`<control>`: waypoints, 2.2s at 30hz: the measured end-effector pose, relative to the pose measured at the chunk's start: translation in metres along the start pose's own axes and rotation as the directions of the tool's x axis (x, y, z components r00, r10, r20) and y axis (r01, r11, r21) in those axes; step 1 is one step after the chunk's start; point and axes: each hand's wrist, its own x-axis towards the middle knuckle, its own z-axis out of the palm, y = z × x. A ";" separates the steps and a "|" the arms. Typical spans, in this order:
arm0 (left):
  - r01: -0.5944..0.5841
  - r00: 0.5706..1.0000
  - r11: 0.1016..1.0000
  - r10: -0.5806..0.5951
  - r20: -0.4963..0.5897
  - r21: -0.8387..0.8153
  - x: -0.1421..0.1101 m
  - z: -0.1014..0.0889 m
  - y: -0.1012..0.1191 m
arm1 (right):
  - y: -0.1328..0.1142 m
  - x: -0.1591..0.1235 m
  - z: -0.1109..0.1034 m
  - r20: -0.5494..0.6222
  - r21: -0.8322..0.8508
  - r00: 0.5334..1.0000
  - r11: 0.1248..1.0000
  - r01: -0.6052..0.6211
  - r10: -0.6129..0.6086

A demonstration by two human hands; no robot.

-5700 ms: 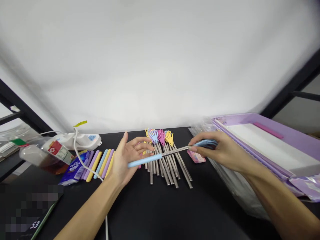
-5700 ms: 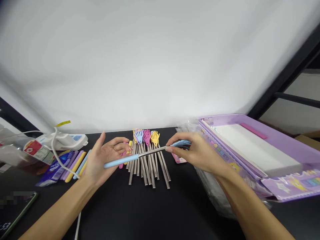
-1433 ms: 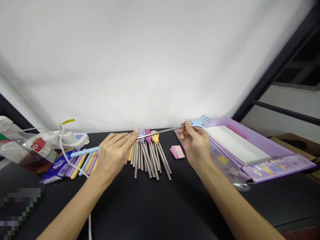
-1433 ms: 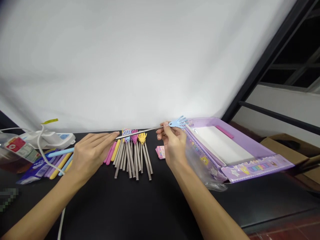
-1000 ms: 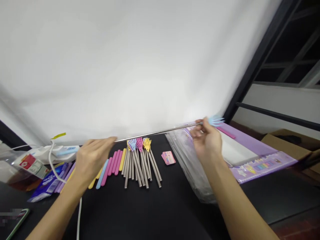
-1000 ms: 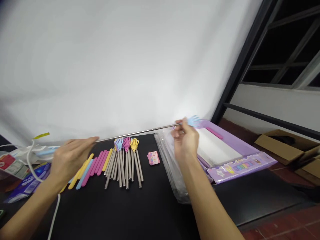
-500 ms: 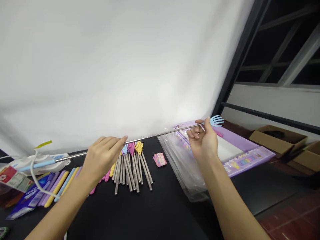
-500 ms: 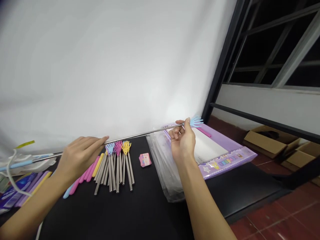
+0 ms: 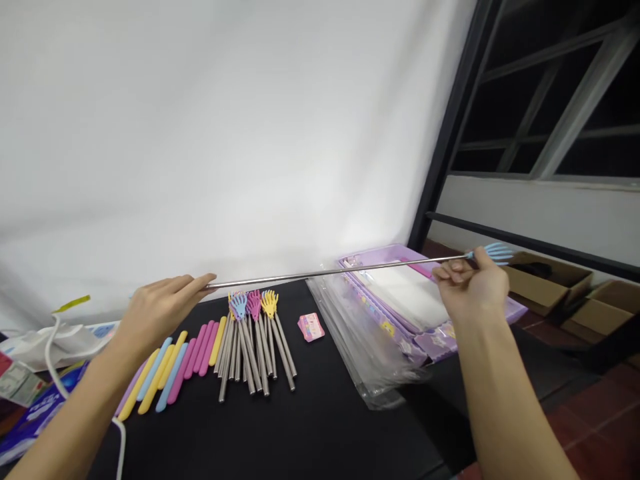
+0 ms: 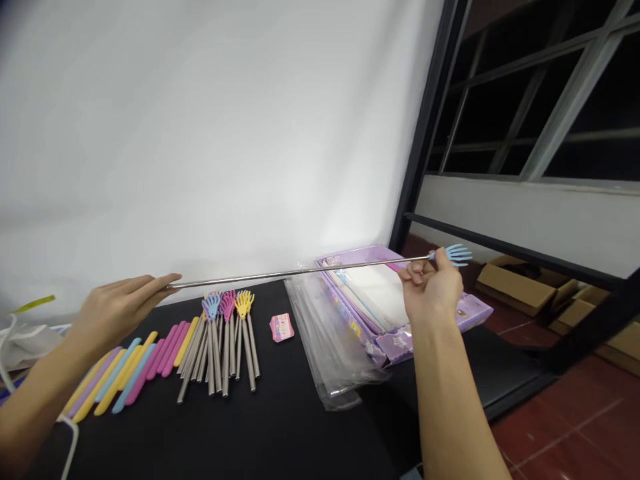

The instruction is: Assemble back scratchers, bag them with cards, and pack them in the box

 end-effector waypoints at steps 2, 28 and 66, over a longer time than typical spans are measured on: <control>0.003 1.000 1.000 -0.003 0.006 -0.004 -0.003 0.002 -0.002 | 0.002 -0.007 0.001 -0.027 0.019 0.999 0.999 -0.039 0.040; 0.222 0.898 0.855 0.009 0.441 -0.468 0.053 -0.001 0.089 | 0.076 -0.111 0.102 0.779 -0.520 0.490 0.839 0.158 0.391; 0.180 0.931 0.918 -0.044 0.362 -0.353 0.043 0.003 0.067 | 0.102 -0.119 0.103 0.387 -0.325 0.803 0.882 -0.342 0.454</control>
